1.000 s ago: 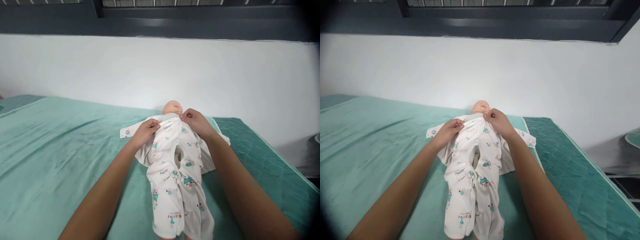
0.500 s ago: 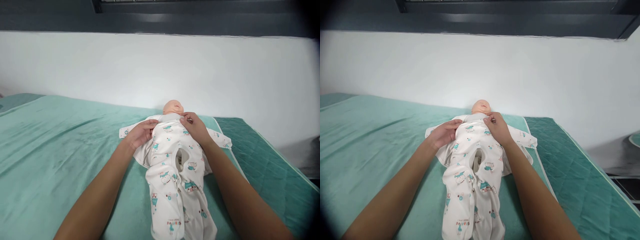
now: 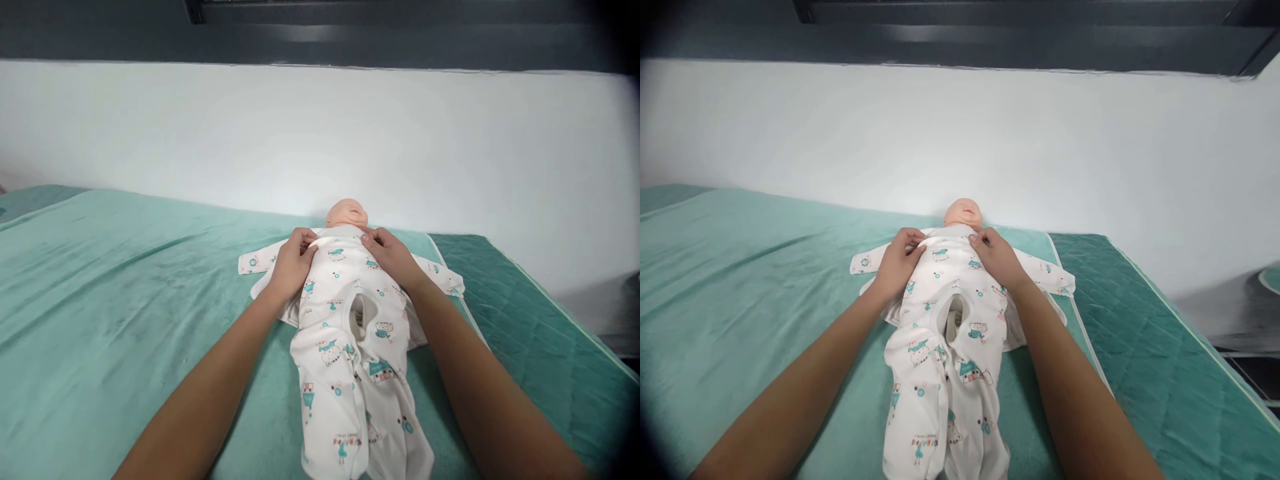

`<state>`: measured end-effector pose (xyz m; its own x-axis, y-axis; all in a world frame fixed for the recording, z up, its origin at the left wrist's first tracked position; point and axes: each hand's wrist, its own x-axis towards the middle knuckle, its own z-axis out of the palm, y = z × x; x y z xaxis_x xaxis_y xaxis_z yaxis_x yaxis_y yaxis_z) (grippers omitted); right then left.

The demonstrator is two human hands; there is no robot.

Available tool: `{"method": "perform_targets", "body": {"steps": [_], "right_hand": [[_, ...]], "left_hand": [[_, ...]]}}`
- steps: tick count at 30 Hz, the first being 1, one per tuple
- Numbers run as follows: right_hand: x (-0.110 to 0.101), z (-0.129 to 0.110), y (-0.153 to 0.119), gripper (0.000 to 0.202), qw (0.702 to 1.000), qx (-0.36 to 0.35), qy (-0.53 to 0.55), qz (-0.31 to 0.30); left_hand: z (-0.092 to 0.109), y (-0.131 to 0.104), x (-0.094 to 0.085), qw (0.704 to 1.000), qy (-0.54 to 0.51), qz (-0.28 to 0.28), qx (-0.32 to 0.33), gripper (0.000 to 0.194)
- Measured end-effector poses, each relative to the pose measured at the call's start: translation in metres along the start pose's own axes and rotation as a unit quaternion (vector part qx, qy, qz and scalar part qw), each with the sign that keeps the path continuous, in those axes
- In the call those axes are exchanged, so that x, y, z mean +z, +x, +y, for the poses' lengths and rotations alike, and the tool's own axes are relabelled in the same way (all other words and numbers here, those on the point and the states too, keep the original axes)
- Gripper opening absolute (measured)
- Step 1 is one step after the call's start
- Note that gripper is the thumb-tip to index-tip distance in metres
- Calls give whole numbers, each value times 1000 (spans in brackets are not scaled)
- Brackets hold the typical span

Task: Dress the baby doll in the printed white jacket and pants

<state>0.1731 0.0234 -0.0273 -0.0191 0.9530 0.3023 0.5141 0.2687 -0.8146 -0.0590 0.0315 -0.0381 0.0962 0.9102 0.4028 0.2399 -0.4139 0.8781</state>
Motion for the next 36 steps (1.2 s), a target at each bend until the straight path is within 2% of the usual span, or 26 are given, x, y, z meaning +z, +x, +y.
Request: {"method": "perform_targets", "body": {"steps": [2,5,8,11,13,16,19,22,24,26,28,32,36], "right_hand": [[-3,-1,3,36,998,7,-61,-1],[-4,-1,12,35,994,9,-109,8],[-2,0,24,32,992,14,-126,24],[0,-1,30,30,990,36,-128,39],[1,0,29,29,993,47,-93,49],[3,5,18,26,996,30,36,73],[3,13,1,20,983,-8,128,128],[1,20,-21,17,975,-34,83,202],[-3,23,-41,20,975,-52,2,217],[-6,25,-66,22,973,-68,-96,197],[-10,25,-95,19,969,-76,-187,145],[-15,15,-147,13,949,-108,-297,-5],[-17,5,-164,12,930,-131,-340,-45]], "left_hand": [[-2,3,3,995,95,12,35,14],[0,5,1,986,163,-8,33,16],[8,1,-1,987,155,-34,13,20],[11,-9,0,992,129,-10,0,24],[9,-15,0,994,109,-11,-13,25],[1,-25,-6,993,117,-21,-15,24],[-2,-41,-14,980,188,-63,11,24],[4,-65,-22,953,275,-114,51,24],[11,-82,-27,930,313,-163,102,15],[17,-96,-31,907,329,-210,159,9],[21,-106,-33,897,335,-221,186,9],[19,-116,-35,895,361,-201,168,18],[16,-120,-35,878,413,-198,138,16]]}}
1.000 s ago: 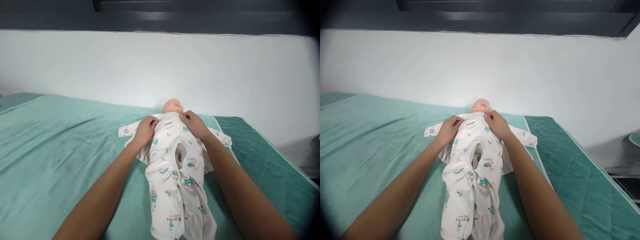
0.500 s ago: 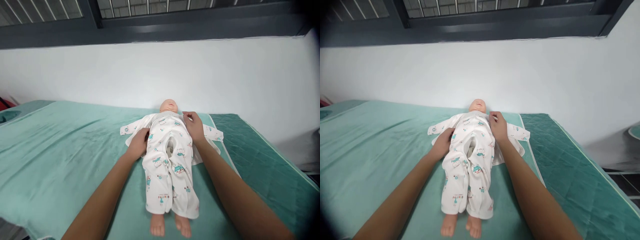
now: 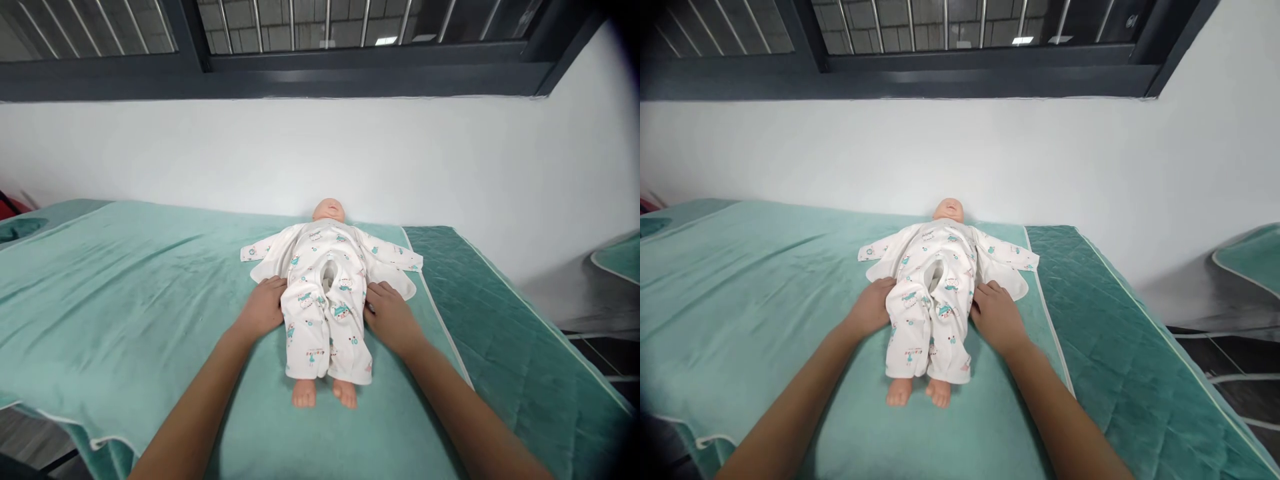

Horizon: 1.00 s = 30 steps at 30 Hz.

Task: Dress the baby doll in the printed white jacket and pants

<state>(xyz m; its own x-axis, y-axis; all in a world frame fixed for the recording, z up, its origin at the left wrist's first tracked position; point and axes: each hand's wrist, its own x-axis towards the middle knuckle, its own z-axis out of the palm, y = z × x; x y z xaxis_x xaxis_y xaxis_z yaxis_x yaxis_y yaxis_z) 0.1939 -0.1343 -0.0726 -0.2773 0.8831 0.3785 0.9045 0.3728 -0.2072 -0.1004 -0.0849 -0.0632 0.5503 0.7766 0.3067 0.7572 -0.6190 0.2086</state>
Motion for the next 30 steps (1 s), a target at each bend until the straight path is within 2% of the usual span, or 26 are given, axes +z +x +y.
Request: {"method": "perform_targets", "body": {"steps": [5,9,13,17,20,24,27,30], "right_hand": [[-3,0,2,21,999,-10,-25,-24],[-3,1,-2,25,1000,5,-8,-4],[-2,3,-7,33,995,56,76,44],[-4,8,-1,25,957,130,217,141],[-10,16,26,21,927,163,281,187],[-17,23,92,19,914,160,311,205],[-14,23,144,15,904,163,349,187],[-2,21,174,20,897,134,405,113]], "left_hand": [[3,-4,-2,999,-5,-17,-39,14],[6,-5,-6,996,-36,6,-81,16],[5,-4,-6,980,-129,74,-130,22],[-3,2,-6,928,-254,158,-222,26],[-12,19,-15,898,-297,210,-249,27],[-23,71,-33,895,-295,236,-239,25],[-28,118,-34,896,-330,200,-219,20],[-31,145,-25,904,-358,128,-198,20]]}}
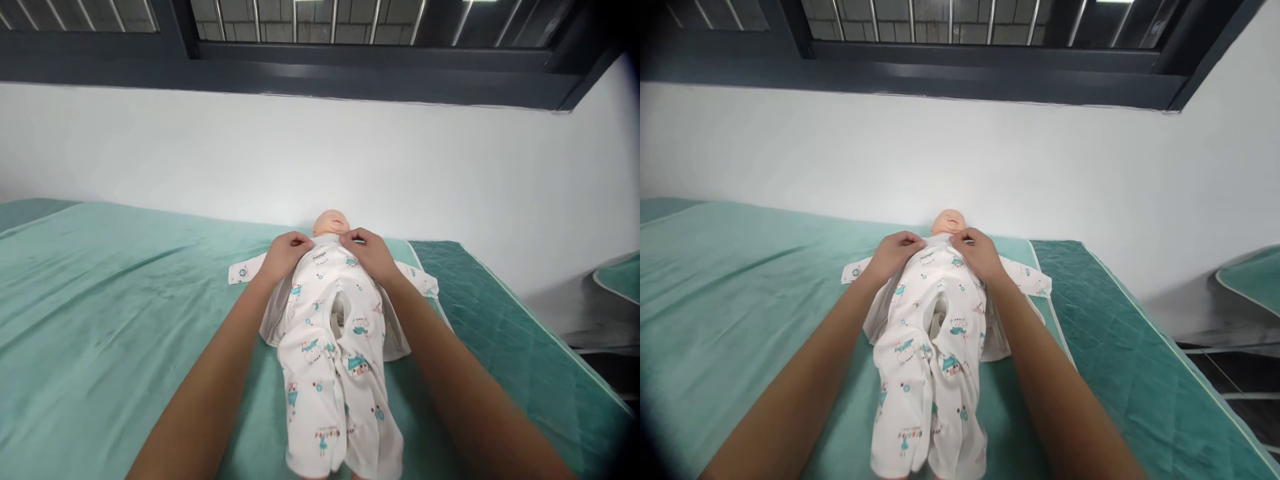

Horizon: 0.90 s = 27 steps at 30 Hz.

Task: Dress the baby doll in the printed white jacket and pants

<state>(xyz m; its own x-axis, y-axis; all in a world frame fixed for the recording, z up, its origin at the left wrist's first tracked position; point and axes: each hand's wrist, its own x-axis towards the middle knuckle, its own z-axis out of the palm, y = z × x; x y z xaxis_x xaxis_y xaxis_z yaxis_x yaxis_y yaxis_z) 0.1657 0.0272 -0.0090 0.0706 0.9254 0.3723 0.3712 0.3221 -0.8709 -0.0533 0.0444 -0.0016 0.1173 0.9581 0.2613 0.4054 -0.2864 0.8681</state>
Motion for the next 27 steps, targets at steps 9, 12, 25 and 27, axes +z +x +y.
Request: {"method": "perform_targets", "body": {"steps": [9,12,25,27], "right_hand": [[-21,24,-1,28,994,15,10,-105],[-27,23,-1,29,992,6,-12,-127],[-25,17,-4,21,984,-2,47,-175],[-24,16,-4,21,983,3,41,-177]], "left_hand": [[-14,-7,-15,985,-12,-161,59,21],[-13,-5,-15,984,22,-170,55,19],[-11,-1,-6,984,113,-106,91,20],[-12,1,-2,985,139,-76,74,20]]}}
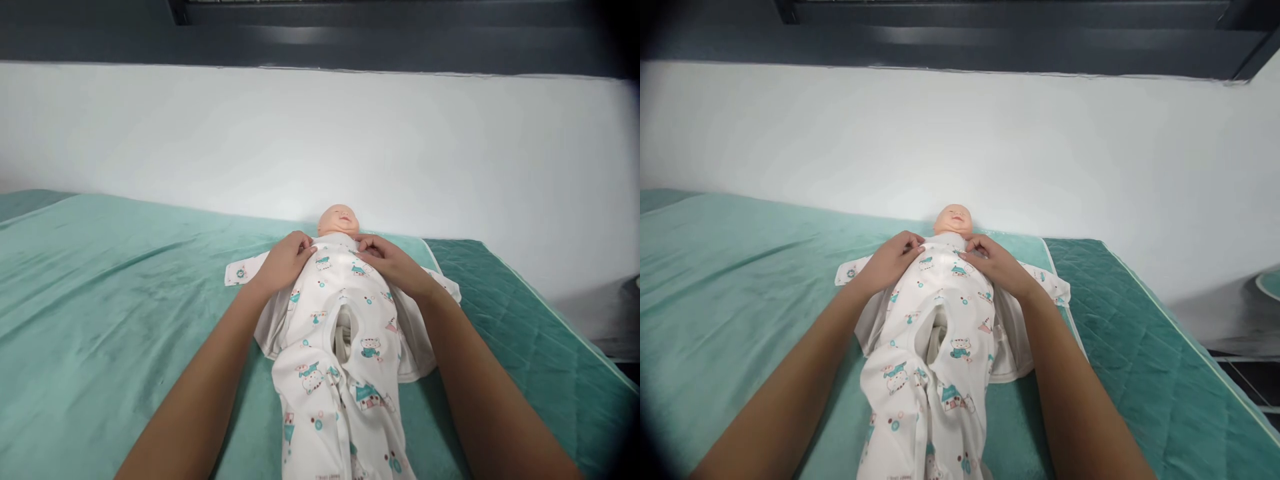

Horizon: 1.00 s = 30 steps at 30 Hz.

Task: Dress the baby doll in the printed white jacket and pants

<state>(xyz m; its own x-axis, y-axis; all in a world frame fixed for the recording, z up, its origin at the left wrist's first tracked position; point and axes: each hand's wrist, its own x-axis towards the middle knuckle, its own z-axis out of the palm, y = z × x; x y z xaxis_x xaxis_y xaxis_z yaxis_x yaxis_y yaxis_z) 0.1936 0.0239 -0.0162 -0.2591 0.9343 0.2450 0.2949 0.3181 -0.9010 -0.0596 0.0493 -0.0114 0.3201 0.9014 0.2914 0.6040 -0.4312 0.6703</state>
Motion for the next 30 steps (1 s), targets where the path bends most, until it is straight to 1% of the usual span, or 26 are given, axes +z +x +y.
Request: {"method": "perform_targets", "body": {"steps": [3,5,9,11,14,16,18,21,23,25,27,29,30], "right_hand": [[2,-4,0,22,1000,4,-13,2],[3,-7,-1,25,1000,4,-25,5],[5,-5,1,26,999,9,-29,29],[6,1,6,25,996,17,-50,78],[9,13,16,25,977,39,-112,178],[12,19,22,24,968,51,-122,213],[15,22,24,23,971,51,-94,215],[19,23,24,22,978,39,-40,202],[20,23,23,20,980,27,-25,196],[21,22,20,21,982,17,-26,187],[21,19,17,24,985,6,-33,170],[19,17,13,26,988,-6,-43,150],[18,15,11,26,989,-13,-48,140]], "left_hand": [[0,3,6,998,45,40,-33,20],[0,5,8,996,64,58,-39,20],[0,4,9,997,53,48,-12,19],[0,3,9,998,49,44,-2,18],[1,3,9,998,51,48,-3,18],[0,4,9,997,53,51,-11,17],[-1,7,11,996,59,62,-31,16],[-6,14,13,990,79,90,-79,14],[-9,18,15,987,83,95,-95,14],[-11,19,17,991,55,81,-89,14],[-12,18,18,995,0,67,-79,13],[-12,15,17,995,-48,69,-60,7],[-12,12,17,995,-59,71,-46,9]]}}
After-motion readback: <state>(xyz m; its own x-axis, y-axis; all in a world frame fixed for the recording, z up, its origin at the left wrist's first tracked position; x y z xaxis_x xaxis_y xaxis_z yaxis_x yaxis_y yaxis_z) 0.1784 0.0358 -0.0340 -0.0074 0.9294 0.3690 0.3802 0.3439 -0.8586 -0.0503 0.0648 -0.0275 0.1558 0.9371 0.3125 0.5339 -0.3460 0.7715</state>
